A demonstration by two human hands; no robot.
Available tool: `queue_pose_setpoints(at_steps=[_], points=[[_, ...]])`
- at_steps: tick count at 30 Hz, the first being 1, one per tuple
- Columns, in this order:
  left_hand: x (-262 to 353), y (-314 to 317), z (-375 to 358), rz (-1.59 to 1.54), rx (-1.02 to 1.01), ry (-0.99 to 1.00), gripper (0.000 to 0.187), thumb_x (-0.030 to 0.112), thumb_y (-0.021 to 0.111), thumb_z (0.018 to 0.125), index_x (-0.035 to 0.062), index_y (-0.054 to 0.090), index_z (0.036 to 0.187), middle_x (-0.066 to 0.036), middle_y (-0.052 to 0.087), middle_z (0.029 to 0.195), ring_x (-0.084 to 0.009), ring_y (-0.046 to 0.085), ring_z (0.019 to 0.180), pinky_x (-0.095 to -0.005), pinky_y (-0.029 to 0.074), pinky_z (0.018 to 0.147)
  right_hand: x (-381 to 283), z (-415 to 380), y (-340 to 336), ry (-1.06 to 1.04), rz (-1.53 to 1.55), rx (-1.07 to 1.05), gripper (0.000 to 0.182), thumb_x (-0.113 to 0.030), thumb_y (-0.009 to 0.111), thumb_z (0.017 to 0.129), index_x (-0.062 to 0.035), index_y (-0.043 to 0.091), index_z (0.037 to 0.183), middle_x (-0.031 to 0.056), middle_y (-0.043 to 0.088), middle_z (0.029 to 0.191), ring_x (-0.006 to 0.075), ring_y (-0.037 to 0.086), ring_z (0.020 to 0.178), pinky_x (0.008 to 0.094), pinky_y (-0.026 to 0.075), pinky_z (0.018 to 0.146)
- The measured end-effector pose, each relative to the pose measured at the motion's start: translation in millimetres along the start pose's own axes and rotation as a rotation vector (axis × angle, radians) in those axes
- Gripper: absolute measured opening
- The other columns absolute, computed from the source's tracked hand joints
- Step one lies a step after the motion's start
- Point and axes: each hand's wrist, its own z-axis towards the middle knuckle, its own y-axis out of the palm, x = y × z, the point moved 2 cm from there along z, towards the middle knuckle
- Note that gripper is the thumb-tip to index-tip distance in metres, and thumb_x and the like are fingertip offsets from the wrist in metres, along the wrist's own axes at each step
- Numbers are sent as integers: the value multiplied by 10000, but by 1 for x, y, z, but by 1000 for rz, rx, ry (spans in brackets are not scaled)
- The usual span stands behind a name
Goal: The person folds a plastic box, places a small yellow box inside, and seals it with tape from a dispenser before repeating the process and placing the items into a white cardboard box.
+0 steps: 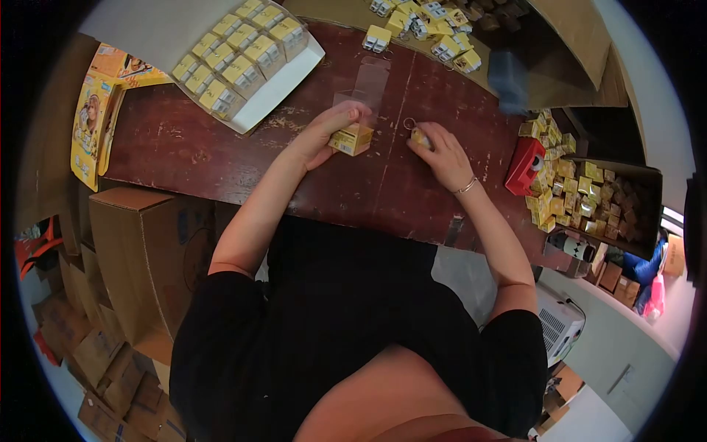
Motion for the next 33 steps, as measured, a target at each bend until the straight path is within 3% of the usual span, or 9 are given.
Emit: queue_pose_setpoints(at_steps=[8, 10, 13, 19, 22, 26, 28, 32, 33], points=[[-9, 16, 9, 82, 13, -42, 434, 353, 624, 899, 93, 517, 1228, -38, 585, 1071, -143, 588, 978, -302, 502, 848, -14, 0, -31, 274, 253, -71, 607, 4, 713, 657, -118, 518, 1219, 107, 460, 1339, 310, 474, 1233, 414, 460, 956], [-11, 15, 12, 172, 6, -82, 430, 302, 643, 889, 93, 508, 1241, -29, 595, 1046, -133, 590, 966, -281, 497, 830, 0, 0, -22, 359, 406, -210, 612, 19, 687, 679, -87, 490, 1248, 118, 501, 1245, 312, 494, 1184, 397, 460, 940], [-10, 11, 11, 226, 4, -131, 448, 272, 668, 871, 88, 505, 1245, -23, 601, 1024, -120, 584, 950, -262, 483, 807, 11, 4, -41, 465, 732, -94, 587, 26, 672, 676, -79, 495, 1226, 122, 523, 1151, 310, 528, 1105, 373, 466, 907], [-14, 17, 16, 514, -17, -125, 448, 227, 698, 843, 72, 511, 1219, -11, 599, 966, -90, 566, 908, -242, 460, 778, 8, 28, -110, 200, 542, 63, 503, 36, 664, 673, -53, 529, 1148, 116, 528, 1140, 294, 557, 1048, 344, 470, 884], [-19, 27, 23, 569, -111, -127, 455, 207, 712, 829, 67, 512, 1213, -10, 591, 943, -85, 561, 895, -242, 453, 792, 12, 37, -131, 214, 613, 44, 490, 42, 662, 675, -55, 549, 1141, 110, 529, 1150, 303, 548, 1069, 350, 466, 905], [-24, 42, 34, 592, -166, -164, 458, 181, 725, 814, 67, 514, 1204, -10, 584, 937, -81, 557, 882, -246, 444, 812, 10, 47, -132, 200, 584, -20, 472, 45, 670, 679, -57, 565, 1128, 101, 530, 1162, 309, 547, 1080, 356, 471, 909], [-26, 48, 40, 650, -178, -117, 483, 163, 745, 792, 64, 510, 1202, -14, 584, 950, -94, 562, 893, -261, 453, 803, 7, 49, -125, 82, 388, -91, 458, 44, 684, 678, -55, 577, 1112, 100, 550, 1139, 306, 565, 1066, 354, 483, 891], [-39, 57, 48, 604, -180, 34, 523, 220, 812, 737, 73, 513, 1140, -30, 595, 959, -121, 571, 888, -268, 455, 797, 6, 38, -104, 68, 507, -59, 440, 40, 679, 685, -59, 586, 1103, 85, 575, 1095, 298, 570, 1048, 370, 480, 896], [-39, 58, 48, 686, -157, 72, 534, 203, 820, 726, 68, 503, 1133, -41, 593, 978, -131, 573, 906, -283, 459, 806, 2, 33, -107, 59, 410, 74, 414, 33, 679, 702, -58, 587, 1096, 78, 588, 1036, 268, 591, 988, 353, 494, 856]])
